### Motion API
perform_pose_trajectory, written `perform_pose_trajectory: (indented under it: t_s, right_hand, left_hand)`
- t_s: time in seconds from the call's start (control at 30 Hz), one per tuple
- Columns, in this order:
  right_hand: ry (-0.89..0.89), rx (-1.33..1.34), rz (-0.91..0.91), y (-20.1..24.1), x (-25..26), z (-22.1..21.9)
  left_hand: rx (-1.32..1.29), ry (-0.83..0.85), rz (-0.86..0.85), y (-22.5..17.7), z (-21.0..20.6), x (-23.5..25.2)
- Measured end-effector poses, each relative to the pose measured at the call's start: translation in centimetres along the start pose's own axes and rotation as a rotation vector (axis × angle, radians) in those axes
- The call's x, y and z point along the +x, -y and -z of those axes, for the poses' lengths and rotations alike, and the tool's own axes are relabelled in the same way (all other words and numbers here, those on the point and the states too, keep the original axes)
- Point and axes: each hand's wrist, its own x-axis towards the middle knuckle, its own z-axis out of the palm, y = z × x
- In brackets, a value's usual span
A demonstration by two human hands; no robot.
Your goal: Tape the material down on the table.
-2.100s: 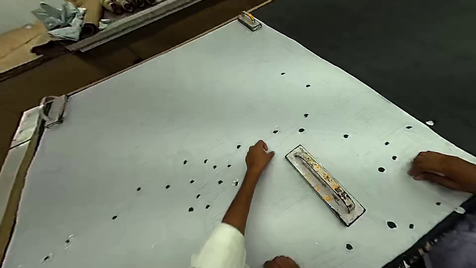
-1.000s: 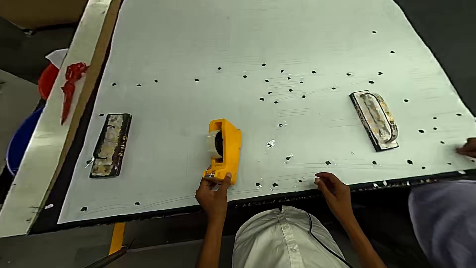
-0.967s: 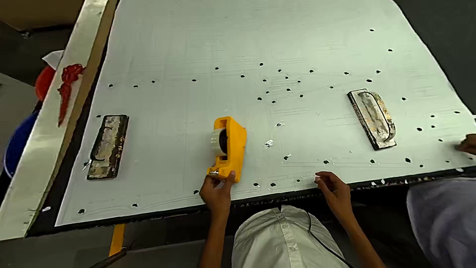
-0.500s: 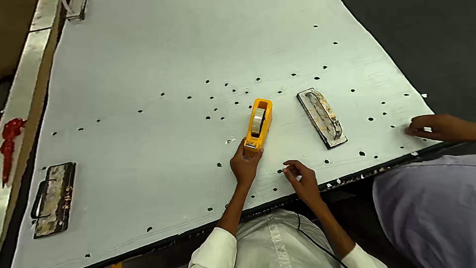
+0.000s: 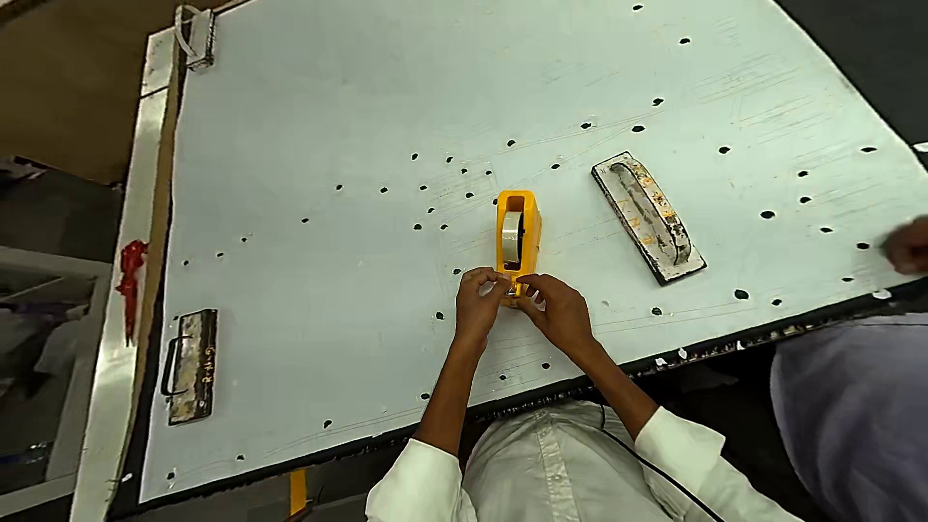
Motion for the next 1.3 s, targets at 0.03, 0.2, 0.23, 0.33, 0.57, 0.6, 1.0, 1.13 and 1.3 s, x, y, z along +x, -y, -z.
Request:
perform_pose_trajectory:
  t_s: [0.03,0.2,0.23,0.33,0.57,0.6,1.0,1.13,1.3]
  right_hand:
    - [0.006,-0.015,-0.011,0.2,0.0,0.2]
    - [-0.023,-0.062,-0.086,1.0,-0.4,0.1]
    - [-0.033,-0.064,-0.097,1.1,-0.5,0.0]
    - [-0.033,-0.053,-0.126,1.1,-0.7,-0.2]
    - [-0.007,0.026,-0.128,-0.6,-3.3,2.3]
    - [-0.037,0.000,-0.140,-1.0,-4.5,3.5]
    - [-0.230,-0.463,-0.297,-10.0,-17.0,10.5]
    - [-0.242,-0.423,-0.290,-10.1,-17.6,10.5]
    - [-0.225,-0.415,-0.307,-9.9,-17.3,10.9]
  left_hand:
    - [-0.002,-0.017,-0.021,-0.6,0.1,-0.2]
    - [-0.017,-0.068,-0.076,-2.0,1.1,-4.1]
    - [0.002,-0.044,-0.057,-1.6,1.2,-5.0]
    - [-0.071,0.003,0.020,0.5,0.6,-5.6]
    - [-0.799,0.177,0.671,2.4,-1.6,-4.5]
    - [-0.782,0.186,0.723,3.1,-2.7,-5.2]
    - [0.055,0.588,-0.112,-2.4,-17.5,-3.9]
    - [0.217,0.714,-0.327,-5.2,-24.3,-3.2]
    - [0.464,0.781,-0.329,-7.8,-32.3,-2.7]
